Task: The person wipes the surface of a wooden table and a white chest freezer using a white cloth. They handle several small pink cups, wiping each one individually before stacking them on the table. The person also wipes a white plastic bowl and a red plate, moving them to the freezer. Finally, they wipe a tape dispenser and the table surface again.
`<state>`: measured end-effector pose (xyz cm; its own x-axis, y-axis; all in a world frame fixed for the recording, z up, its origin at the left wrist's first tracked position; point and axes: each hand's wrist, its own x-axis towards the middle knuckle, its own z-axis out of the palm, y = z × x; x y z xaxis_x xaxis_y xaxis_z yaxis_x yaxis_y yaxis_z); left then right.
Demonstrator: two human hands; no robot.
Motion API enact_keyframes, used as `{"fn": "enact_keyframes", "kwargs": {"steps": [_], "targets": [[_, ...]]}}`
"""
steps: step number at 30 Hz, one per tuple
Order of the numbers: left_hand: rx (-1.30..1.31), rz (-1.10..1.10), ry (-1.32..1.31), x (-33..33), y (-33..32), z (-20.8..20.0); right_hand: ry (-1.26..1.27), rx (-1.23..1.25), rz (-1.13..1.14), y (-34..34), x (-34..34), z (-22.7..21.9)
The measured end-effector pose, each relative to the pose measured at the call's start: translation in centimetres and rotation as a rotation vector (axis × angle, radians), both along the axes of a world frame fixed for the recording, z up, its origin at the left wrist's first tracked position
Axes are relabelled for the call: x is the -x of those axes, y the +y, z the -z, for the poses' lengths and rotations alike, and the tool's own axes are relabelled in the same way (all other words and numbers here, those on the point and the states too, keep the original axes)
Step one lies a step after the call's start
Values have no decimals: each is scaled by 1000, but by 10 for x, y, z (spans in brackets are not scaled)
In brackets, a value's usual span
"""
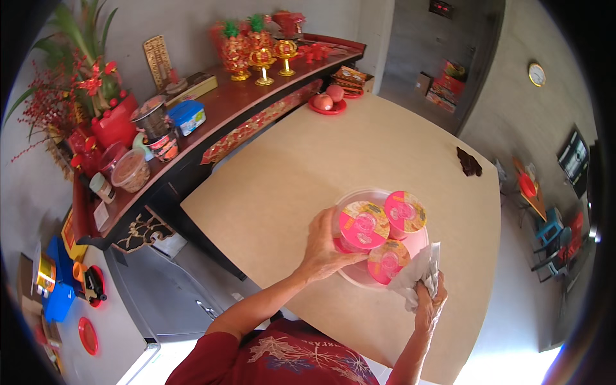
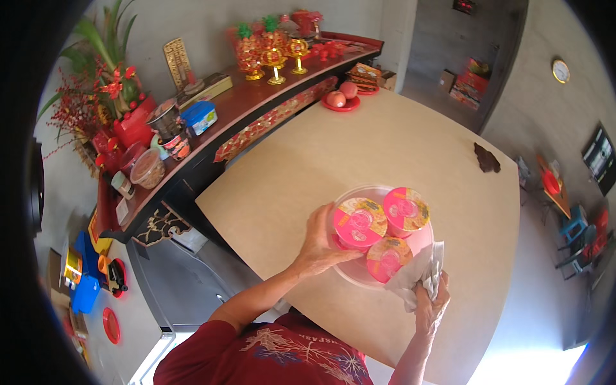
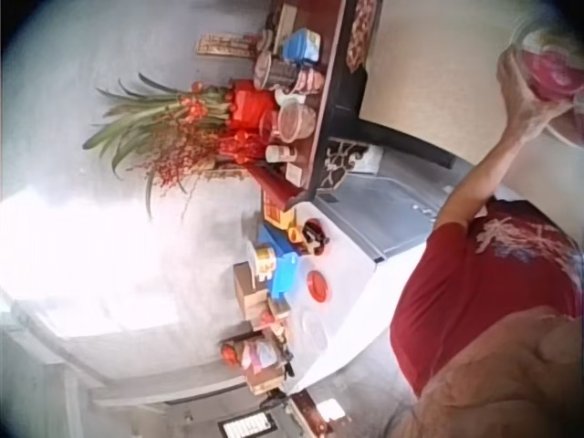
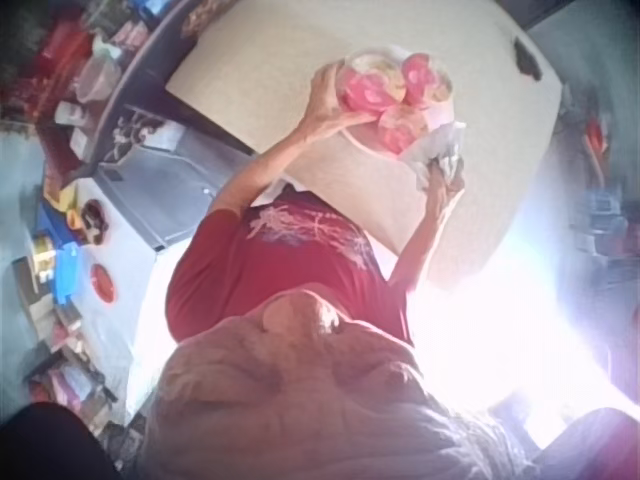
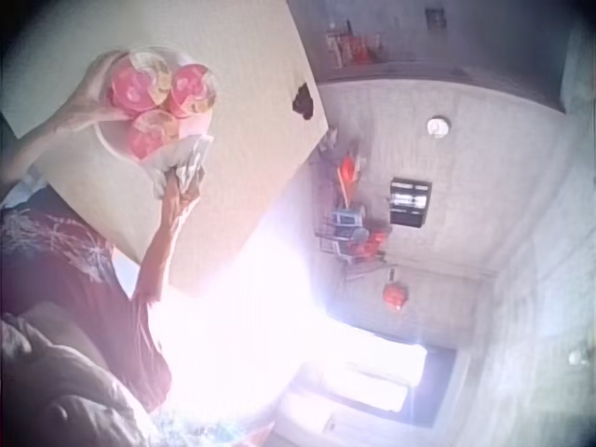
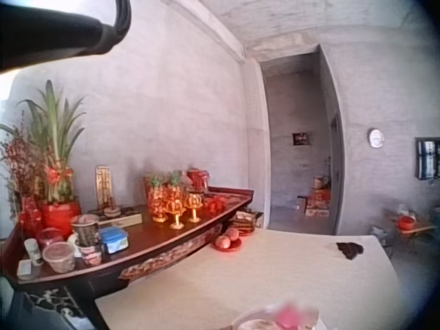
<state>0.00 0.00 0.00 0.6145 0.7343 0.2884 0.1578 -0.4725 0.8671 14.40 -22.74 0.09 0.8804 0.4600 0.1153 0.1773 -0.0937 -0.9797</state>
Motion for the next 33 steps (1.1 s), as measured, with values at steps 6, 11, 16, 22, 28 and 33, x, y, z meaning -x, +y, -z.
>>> {"fn": "enact_keyframes", "kwargs": {"steps": [6, 11, 16, 22, 28, 33], "targets": [[-4, 49, -90, -26, -12, 25, 62, -147, -53, -5, 11, -21], [252, 268, -195, -24, -24, 24, -98, -243, -166, 5, 41, -30], [65, 138, -163, 25, 19, 29, -545, -40, -411, 28, 78, 6], [-184, -396, -100, 128, 109, 57, -933, 377, -425, 171, 144, 41], [-465, -551, 144, 201, 162, 63, -1056, 337, -630, 256, 149, 60], [-593, -529, 342, 210, 182, 84, -1002, 349, -560, 328, 108, 63]]}}
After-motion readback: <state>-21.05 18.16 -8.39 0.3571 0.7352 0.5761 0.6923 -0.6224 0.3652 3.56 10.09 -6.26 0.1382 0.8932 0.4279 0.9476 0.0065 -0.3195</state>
